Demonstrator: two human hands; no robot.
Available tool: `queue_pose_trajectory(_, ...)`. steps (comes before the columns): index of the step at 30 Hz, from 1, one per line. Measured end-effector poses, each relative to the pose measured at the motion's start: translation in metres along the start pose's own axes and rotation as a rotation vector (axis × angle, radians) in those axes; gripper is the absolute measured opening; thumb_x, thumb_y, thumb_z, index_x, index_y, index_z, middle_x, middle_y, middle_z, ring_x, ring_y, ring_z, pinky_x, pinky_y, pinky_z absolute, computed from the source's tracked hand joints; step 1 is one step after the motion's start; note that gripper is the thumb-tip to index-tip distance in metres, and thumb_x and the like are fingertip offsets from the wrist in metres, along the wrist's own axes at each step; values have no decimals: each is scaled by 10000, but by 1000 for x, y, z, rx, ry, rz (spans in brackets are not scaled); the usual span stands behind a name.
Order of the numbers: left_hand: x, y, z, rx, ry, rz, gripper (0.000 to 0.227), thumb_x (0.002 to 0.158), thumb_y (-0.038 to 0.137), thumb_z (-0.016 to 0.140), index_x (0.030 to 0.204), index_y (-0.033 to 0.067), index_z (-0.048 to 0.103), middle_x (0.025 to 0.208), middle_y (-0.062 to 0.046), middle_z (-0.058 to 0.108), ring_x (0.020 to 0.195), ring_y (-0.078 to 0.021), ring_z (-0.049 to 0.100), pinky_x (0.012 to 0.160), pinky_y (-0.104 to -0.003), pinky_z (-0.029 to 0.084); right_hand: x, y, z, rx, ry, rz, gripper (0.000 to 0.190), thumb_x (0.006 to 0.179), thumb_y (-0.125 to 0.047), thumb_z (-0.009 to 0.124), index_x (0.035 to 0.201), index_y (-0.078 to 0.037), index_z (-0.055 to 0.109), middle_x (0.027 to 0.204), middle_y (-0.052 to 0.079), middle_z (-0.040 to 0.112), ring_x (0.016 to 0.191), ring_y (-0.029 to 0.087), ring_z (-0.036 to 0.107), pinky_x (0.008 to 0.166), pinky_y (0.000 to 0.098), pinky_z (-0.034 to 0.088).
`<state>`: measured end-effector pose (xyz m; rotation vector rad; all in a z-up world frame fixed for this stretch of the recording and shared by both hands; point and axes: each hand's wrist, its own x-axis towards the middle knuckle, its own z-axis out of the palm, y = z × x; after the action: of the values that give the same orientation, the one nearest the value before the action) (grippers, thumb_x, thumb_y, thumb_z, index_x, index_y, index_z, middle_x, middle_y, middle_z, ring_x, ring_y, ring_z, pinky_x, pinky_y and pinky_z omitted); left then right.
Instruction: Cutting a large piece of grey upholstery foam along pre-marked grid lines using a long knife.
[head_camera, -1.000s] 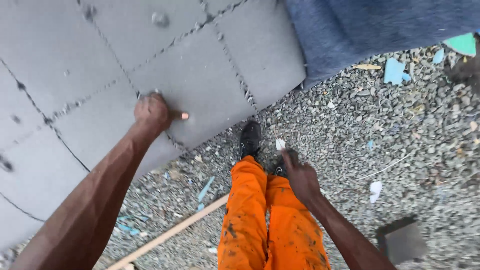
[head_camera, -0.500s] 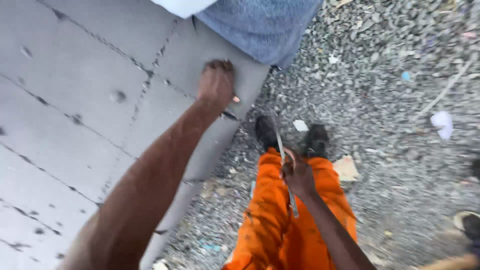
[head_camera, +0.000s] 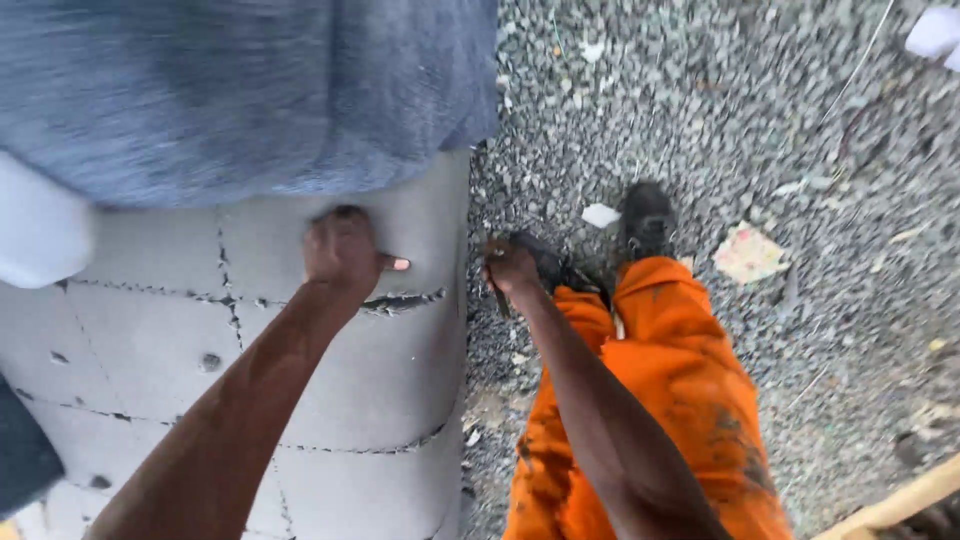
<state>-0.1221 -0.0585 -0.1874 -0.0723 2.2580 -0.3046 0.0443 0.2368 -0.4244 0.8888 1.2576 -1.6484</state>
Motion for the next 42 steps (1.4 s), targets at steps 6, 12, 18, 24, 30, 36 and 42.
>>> queue_pose_trajectory(6,-30,-22,22,142,191,158,925,943,820,942,1517,103,830,1378,-141,903,1362,-365,848,1291,-579,580,103,101,19,213,-96,-144,470,1287,-160,709,1710,44,717,1016,258,890,802,353,885,640,450,716)
queue_pose_trajectory(12,-27,-58,65,277,329,235,1299,865,1240,532,1397,79,766,1168,-175,828,1040,-364,848,1017,-511,653,61,43,44,128,135,63,452,1183,-119,714,1602,27,795,837,254,866,602,298,842,555,409,702)
queue_pose_trajectory(18,-35,-55,75,271,317,213,1372,807,1213,566,1473,20,692,1165,-206,775,966,-393,826,907,-528,664,49,38,56,230,137,147,501,1206,-151,728,1688,-11,736,868,262,854,674,305,843,640,425,713)
queue_pose_trajectory(24,-23,-44,87,249,208,137,1429,779,1164,694,1606,-2,689,1267,-310,813,978,-471,887,938,-583,706,18,-21,60,166,111,153,497,1252,-54,668,1735,58,694,929,296,823,792,307,825,712,433,701)
queue_pose_trajectory(30,20,-100,238,149,194,99,1104,842,818,983,1569,27,730,1287,-244,811,1120,-461,871,991,-592,697,-60,-72,57,186,88,71,452,1235,-21,692,1666,98,751,952,316,847,795,312,868,688,429,738)
queue_pose_trajectory(36,14,-52,217,-337,126,-153,910,847,702,1078,1413,53,782,1301,-291,787,1238,-585,830,1004,-653,703,-27,-39,63,166,-5,129,446,1306,-70,605,1728,23,715,876,234,864,700,225,813,598,397,669)
queue_pose_trajectory(42,8,-11,146,-126,-61,-150,512,733,669,1067,1059,338,851,988,31,880,943,-314,935,846,-526,785,-117,-106,59,108,13,158,474,1271,-28,588,1713,118,680,862,197,777,712,203,724,622,365,615)
